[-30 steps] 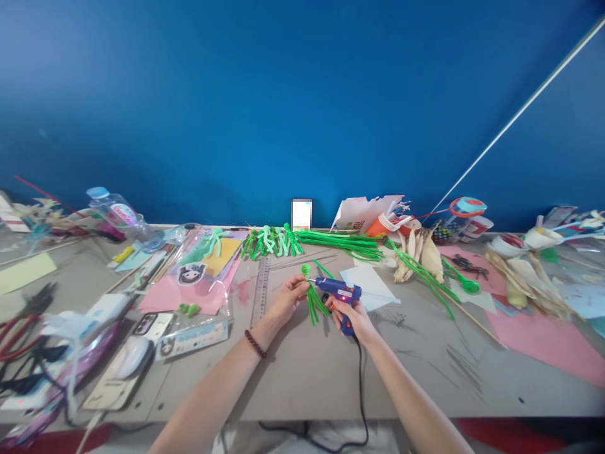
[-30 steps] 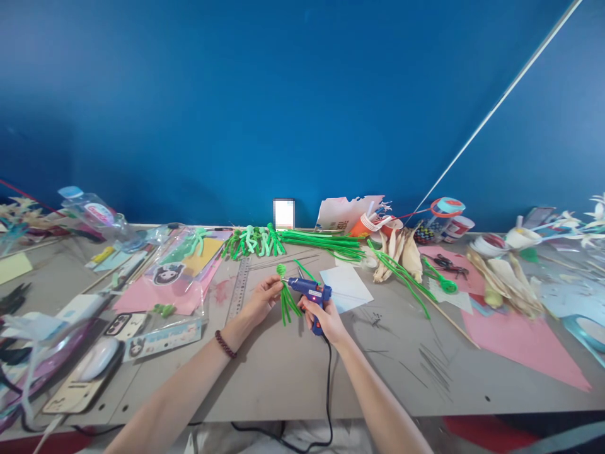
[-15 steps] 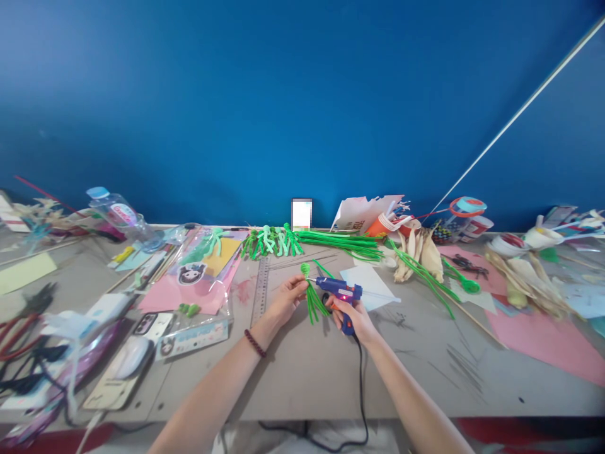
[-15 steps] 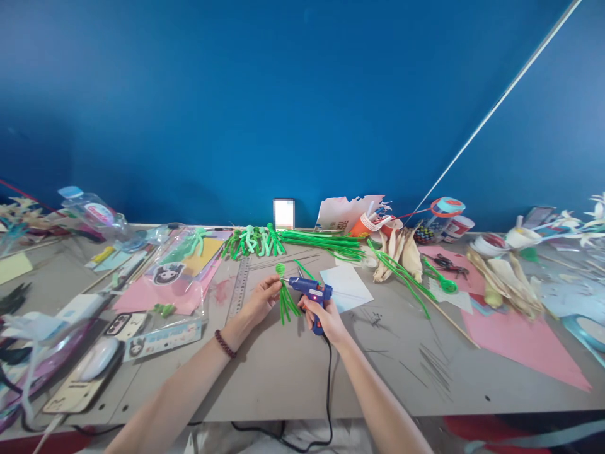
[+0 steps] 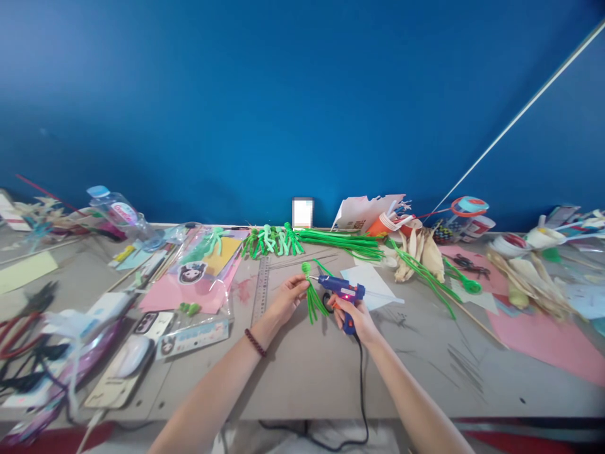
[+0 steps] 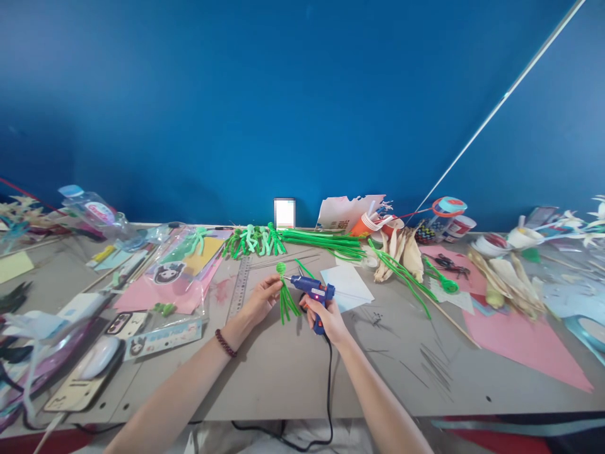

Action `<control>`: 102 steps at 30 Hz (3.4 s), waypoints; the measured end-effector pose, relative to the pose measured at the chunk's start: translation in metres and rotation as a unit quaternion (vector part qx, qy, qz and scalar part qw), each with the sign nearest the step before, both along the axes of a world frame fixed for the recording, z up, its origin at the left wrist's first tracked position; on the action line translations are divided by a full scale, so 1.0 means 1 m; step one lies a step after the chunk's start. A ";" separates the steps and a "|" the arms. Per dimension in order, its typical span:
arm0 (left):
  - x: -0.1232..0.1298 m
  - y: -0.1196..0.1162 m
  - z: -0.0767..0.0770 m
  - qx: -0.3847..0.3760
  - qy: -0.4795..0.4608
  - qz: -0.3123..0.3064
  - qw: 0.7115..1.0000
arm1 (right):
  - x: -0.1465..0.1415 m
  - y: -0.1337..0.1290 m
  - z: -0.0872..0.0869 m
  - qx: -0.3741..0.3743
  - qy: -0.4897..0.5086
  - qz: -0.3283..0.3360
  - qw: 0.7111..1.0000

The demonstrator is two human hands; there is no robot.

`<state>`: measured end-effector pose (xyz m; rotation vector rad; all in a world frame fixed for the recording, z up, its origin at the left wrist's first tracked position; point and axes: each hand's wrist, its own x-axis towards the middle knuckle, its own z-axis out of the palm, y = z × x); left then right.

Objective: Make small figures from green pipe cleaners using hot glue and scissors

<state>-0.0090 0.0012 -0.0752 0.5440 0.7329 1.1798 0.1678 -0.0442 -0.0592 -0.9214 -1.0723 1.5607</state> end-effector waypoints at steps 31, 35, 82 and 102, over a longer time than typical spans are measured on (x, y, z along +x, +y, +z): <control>0.000 0.001 -0.004 0.010 -0.013 -0.005 1.000 | 0.000 0.000 0.000 -0.005 -0.006 0.002 1.000; 0.000 0.001 -0.001 0.012 -0.019 0.000 1.000 | 0.000 -0.001 0.003 -0.007 -0.017 -0.004 1.000; 0.000 -0.002 0.006 0.025 0.034 0.000 0.999 | -0.002 -0.004 0.009 -0.010 -0.030 -0.014 0.999; 0.001 -0.001 0.004 0.007 0.021 0.006 1.000 | -0.001 -0.003 0.007 -0.006 -0.037 -0.022 0.999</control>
